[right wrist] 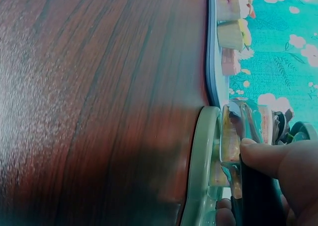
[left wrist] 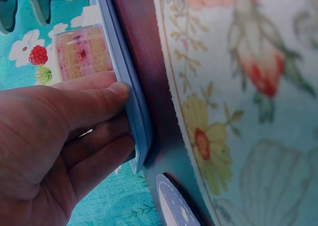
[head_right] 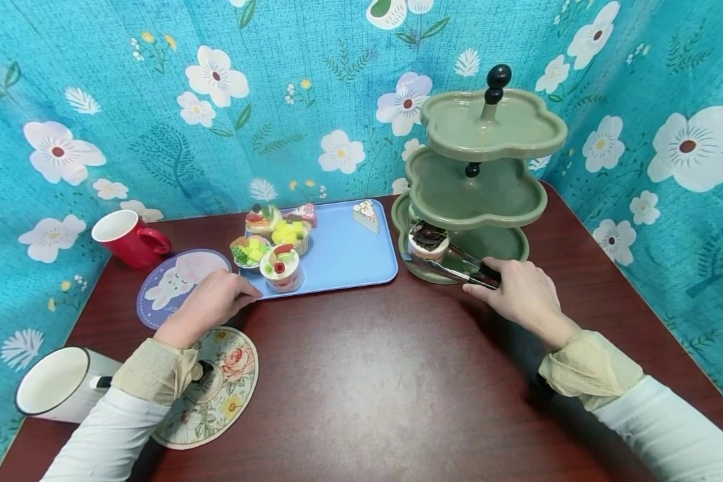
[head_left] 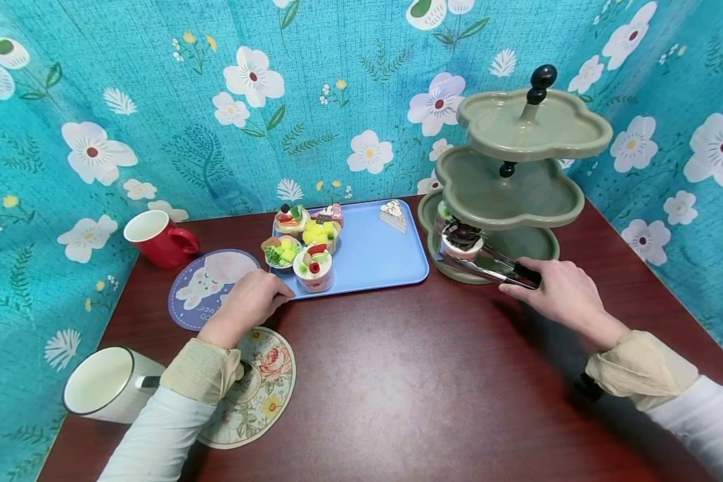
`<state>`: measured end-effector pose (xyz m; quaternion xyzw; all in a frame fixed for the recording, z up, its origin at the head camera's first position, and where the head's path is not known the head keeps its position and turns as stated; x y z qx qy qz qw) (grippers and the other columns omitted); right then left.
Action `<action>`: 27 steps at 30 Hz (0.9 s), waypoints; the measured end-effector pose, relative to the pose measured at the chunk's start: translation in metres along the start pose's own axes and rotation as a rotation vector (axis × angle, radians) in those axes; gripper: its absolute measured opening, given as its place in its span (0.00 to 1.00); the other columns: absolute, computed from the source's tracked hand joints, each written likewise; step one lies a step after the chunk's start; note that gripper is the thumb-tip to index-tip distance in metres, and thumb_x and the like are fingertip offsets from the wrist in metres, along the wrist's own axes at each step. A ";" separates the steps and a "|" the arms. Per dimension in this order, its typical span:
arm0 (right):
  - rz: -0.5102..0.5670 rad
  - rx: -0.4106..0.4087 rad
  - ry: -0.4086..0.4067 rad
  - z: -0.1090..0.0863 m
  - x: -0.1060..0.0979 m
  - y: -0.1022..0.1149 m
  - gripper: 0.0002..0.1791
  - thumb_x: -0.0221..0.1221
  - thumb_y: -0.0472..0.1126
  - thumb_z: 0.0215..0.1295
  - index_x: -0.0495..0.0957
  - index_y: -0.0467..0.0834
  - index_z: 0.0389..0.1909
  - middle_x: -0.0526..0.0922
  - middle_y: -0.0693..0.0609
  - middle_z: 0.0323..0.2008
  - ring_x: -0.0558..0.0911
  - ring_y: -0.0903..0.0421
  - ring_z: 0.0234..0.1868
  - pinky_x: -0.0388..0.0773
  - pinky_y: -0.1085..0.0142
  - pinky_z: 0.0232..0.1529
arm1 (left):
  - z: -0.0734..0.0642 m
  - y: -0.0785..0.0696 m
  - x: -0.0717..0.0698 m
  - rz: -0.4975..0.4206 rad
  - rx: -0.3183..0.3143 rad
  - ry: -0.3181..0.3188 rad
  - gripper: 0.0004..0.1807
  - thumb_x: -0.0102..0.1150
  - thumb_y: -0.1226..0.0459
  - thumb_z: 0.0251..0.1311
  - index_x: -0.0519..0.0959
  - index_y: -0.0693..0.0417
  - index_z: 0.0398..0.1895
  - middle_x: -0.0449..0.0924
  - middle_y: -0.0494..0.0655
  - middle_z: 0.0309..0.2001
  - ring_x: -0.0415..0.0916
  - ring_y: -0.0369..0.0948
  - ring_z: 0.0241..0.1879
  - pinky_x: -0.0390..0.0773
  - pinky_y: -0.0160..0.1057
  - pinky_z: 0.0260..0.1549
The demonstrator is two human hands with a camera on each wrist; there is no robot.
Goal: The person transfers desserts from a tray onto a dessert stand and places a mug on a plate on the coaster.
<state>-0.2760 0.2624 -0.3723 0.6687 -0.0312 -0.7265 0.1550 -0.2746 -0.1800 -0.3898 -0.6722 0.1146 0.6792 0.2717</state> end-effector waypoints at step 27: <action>-0.005 0.052 0.041 0.001 0.008 -0.019 0.42 0.64 0.67 0.56 0.76 0.38 0.60 0.84 0.39 0.30 0.79 0.45 0.29 0.65 0.61 0.18 | 0.001 0.001 0.000 0.000 -0.019 0.019 0.06 0.68 0.69 0.57 0.90 0.49 0.31 0.88 0.42 0.28 0.81 0.38 0.28 0.81 0.41 0.31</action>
Point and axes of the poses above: each hand's wrist, its own z-axis towards the middle knuckle, its own x-axis out of the palm, y = z × x, the point moved 9 cm from there along z, towards the middle knuckle
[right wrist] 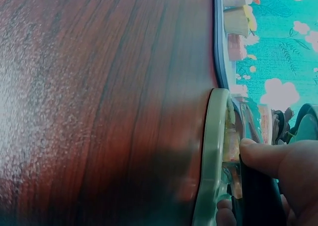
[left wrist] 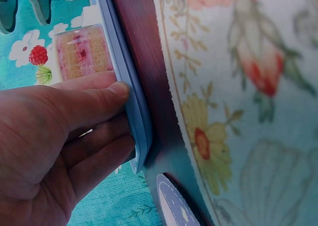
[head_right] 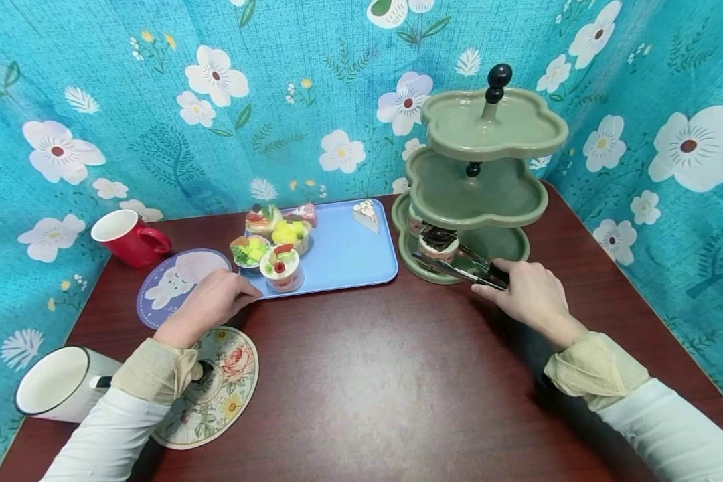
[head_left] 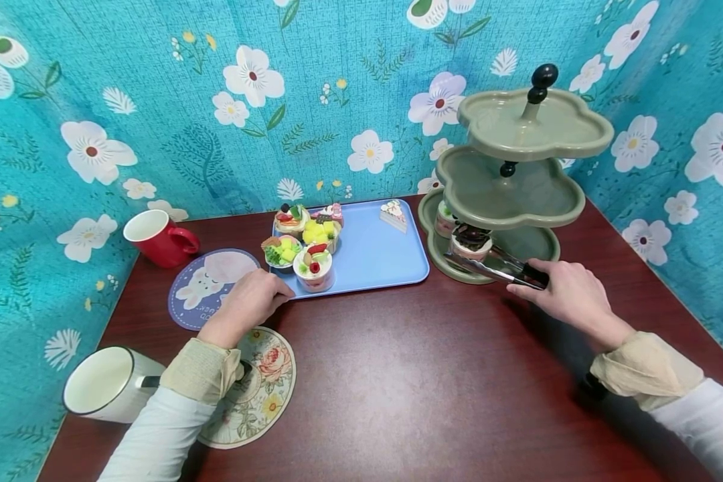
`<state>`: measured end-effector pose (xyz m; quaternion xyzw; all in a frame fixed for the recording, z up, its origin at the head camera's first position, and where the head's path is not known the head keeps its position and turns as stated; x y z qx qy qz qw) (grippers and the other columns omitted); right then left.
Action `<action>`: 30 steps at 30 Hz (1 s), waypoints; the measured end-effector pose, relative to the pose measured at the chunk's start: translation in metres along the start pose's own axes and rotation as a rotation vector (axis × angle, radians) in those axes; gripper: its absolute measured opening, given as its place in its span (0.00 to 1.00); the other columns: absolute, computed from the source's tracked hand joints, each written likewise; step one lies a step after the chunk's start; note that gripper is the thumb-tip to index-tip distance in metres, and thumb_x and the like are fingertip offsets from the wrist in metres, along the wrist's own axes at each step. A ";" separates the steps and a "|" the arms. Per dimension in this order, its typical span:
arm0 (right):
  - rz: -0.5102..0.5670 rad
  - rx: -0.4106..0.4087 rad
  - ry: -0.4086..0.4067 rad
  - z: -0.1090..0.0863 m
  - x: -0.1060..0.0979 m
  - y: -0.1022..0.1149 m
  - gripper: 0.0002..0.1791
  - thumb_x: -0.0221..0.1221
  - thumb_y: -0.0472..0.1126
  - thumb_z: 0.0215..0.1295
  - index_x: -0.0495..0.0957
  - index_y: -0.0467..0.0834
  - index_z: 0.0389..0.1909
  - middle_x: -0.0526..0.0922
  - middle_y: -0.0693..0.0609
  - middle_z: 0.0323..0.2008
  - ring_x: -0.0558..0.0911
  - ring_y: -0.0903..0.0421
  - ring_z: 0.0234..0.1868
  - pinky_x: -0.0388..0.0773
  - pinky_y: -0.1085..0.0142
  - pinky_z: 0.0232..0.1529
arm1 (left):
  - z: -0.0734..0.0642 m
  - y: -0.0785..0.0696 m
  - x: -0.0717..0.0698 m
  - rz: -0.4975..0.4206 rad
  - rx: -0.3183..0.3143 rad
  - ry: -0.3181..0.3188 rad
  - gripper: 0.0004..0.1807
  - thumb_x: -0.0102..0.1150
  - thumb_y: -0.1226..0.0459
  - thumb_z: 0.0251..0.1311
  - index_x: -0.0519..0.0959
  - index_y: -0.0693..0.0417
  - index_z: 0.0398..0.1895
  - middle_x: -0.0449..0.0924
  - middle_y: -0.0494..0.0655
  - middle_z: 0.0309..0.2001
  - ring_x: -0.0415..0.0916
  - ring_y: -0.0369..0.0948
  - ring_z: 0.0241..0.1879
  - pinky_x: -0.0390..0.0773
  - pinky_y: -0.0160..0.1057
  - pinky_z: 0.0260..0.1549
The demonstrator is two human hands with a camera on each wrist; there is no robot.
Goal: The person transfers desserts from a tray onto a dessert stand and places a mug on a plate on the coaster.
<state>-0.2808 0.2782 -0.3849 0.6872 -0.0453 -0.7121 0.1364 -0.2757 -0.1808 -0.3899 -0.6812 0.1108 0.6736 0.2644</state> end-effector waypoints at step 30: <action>0.003 0.046 0.026 0.005 0.004 -0.017 0.46 0.63 0.69 0.55 0.74 0.36 0.62 0.83 0.33 0.37 0.77 0.44 0.31 0.65 0.61 0.19 | 0.000 0.002 0.000 -0.007 -0.016 -0.013 0.06 0.68 0.68 0.57 0.90 0.48 0.30 0.88 0.43 0.28 0.80 0.36 0.27 0.80 0.39 0.29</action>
Point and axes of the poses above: each hand's wrist, its own z-axis towards the middle knuckle, its own x-axis out of the palm, y = z × x, the point moved 9 cm from there along z, towards the middle knuckle
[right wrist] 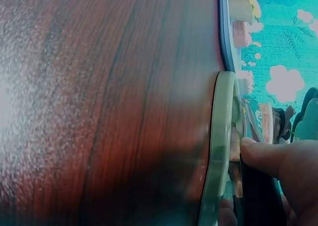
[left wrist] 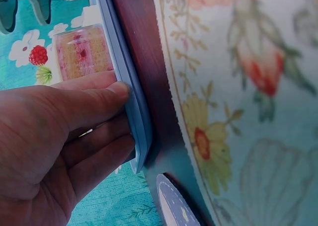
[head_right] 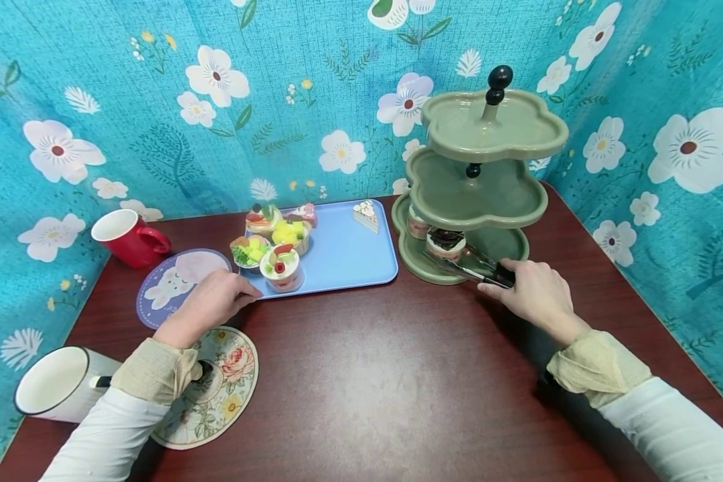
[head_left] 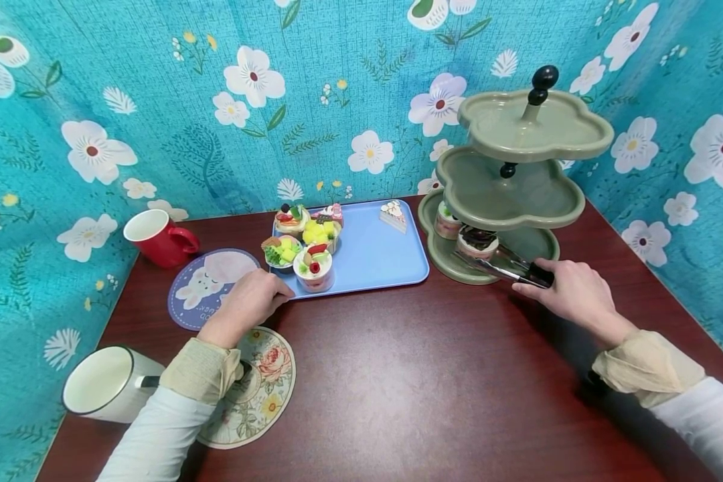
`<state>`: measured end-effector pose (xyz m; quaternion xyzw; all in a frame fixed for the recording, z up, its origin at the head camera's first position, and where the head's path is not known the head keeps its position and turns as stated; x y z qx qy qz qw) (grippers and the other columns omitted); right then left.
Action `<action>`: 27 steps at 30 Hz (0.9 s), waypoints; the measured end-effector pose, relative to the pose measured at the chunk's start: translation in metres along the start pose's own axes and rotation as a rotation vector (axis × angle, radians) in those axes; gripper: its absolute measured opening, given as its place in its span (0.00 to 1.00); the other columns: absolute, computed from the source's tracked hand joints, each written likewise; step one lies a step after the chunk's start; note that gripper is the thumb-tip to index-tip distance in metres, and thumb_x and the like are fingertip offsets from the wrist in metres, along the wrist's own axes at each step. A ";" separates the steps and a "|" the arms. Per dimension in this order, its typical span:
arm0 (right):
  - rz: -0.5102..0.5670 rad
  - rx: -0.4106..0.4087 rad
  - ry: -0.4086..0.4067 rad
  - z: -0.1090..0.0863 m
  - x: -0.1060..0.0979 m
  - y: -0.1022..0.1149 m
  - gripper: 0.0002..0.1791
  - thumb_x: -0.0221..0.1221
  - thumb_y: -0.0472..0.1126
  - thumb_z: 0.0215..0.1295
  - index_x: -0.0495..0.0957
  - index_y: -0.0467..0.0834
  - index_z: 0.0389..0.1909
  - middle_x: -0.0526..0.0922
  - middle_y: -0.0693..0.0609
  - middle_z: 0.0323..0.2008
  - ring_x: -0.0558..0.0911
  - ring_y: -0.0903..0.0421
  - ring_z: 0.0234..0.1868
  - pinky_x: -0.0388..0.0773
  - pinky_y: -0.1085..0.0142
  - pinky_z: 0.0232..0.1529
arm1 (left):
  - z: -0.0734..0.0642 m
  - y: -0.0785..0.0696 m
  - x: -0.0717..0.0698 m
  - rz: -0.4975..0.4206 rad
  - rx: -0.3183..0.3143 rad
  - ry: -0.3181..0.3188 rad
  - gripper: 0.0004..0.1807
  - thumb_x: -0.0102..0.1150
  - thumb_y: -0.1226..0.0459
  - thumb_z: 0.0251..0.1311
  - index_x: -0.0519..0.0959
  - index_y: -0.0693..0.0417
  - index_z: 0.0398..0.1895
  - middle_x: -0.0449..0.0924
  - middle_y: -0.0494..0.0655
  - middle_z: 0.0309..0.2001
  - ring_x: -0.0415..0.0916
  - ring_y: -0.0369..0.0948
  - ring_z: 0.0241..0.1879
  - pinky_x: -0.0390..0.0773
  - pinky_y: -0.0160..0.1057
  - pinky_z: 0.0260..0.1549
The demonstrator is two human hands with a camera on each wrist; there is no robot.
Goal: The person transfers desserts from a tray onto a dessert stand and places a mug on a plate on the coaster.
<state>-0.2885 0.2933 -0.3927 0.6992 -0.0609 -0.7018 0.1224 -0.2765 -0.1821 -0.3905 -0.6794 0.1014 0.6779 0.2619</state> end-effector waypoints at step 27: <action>0.037 0.022 -0.031 -0.010 -0.005 -0.011 0.42 0.65 0.71 0.52 0.78 0.42 0.56 0.78 0.49 0.22 0.73 0.51 0.26 0.63 0.63 0.19 | -0.002 0.001 0.004 -0.008 -0.021 -0.001 0.06 0.67 0.69 0.58 0.90 0.49 0.33 0.89 0.43 0.30 0.82 0.38 0.30 0.82 0.41 0.32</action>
Point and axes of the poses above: each hand's wrist, its own z-axis towards the middle knuckle, its own x-axis out of the palm, y = z × x, the point moved 9 cm from there along z, towards the middle knuckle
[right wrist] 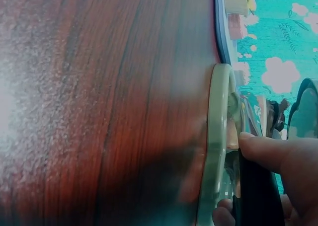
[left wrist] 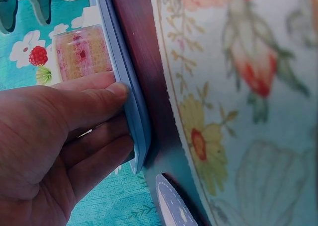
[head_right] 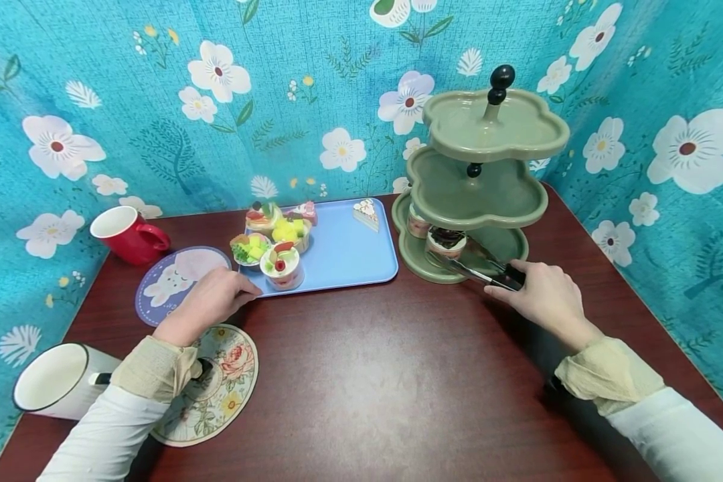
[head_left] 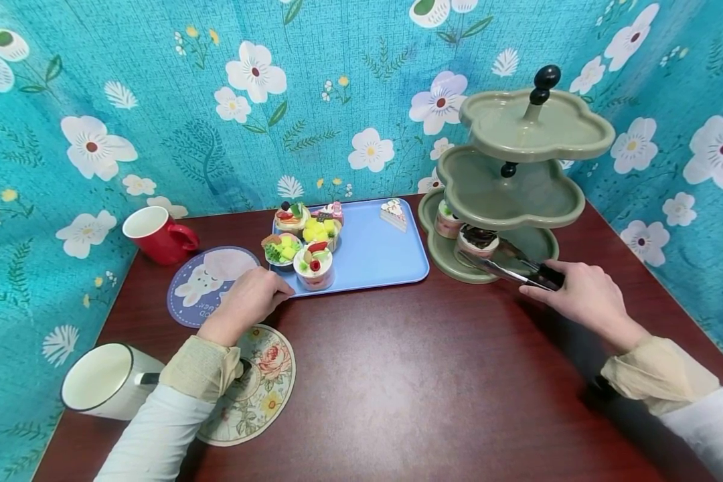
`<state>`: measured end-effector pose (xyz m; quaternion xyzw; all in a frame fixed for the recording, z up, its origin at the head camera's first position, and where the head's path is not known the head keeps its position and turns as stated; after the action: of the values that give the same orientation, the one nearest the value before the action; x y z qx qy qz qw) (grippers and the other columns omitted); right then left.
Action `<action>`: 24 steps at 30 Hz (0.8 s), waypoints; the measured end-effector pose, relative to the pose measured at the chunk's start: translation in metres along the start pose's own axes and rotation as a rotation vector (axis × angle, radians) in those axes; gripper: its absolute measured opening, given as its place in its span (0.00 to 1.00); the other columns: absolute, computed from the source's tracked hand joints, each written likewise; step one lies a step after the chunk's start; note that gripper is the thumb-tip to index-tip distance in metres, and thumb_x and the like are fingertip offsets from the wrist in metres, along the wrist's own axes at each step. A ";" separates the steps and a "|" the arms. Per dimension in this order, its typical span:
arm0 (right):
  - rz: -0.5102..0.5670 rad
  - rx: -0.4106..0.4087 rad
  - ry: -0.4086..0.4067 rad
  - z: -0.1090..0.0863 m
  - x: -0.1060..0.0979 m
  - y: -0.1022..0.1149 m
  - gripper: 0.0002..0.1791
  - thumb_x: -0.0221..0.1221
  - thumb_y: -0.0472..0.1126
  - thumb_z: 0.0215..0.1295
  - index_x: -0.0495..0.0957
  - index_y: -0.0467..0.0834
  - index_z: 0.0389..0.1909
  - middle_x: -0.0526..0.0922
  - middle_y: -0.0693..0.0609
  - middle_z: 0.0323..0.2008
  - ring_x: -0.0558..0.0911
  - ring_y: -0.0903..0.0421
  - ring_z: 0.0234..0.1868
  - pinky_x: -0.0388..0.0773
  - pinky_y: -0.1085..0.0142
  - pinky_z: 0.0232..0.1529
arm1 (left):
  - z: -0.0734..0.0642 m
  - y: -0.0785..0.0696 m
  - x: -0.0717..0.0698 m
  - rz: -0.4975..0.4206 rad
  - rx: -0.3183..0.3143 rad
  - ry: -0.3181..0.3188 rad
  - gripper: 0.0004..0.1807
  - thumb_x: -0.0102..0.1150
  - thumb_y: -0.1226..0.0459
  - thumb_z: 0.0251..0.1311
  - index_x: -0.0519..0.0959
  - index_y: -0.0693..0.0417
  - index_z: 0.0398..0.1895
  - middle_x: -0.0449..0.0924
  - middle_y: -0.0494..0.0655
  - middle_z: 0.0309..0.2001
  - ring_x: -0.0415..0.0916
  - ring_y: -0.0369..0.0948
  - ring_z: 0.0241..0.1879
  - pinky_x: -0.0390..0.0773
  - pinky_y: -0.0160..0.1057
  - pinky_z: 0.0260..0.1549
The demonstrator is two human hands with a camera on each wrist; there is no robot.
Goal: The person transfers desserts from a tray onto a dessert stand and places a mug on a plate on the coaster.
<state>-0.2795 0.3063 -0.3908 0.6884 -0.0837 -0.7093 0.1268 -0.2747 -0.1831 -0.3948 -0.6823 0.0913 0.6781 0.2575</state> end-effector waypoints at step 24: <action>-0.015 0.057 0.053 -0.045 -0.019 -0.011 0.37 0.66 0.71 0.51 0.80 0.46 0.51 0.76 0.56 0.19 0.72 0.53 0.25 0.60 0.62 0.19 | 0.002 0.003 -0.002 0.000 0.004 0.019 0.07 0.67 0.69 0.58 0.90 0.49 0.32 0.88 0.43 0.29 0.82 0.38 0.30 0.80 0.40 0.31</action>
<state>-0.2346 0.3248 -0.3772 0.7108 -0.0951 -0.6891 0.1040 -0.2781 -0.1851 -0.3935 -0.6880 0.0952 0.6716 0.2579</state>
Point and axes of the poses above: each hand's wrist, its own z-axis towards the middle knuckle, its own x-axis out of the palm, y = z × x, the point moved 9 cm from there along z, towards the middle knuckle
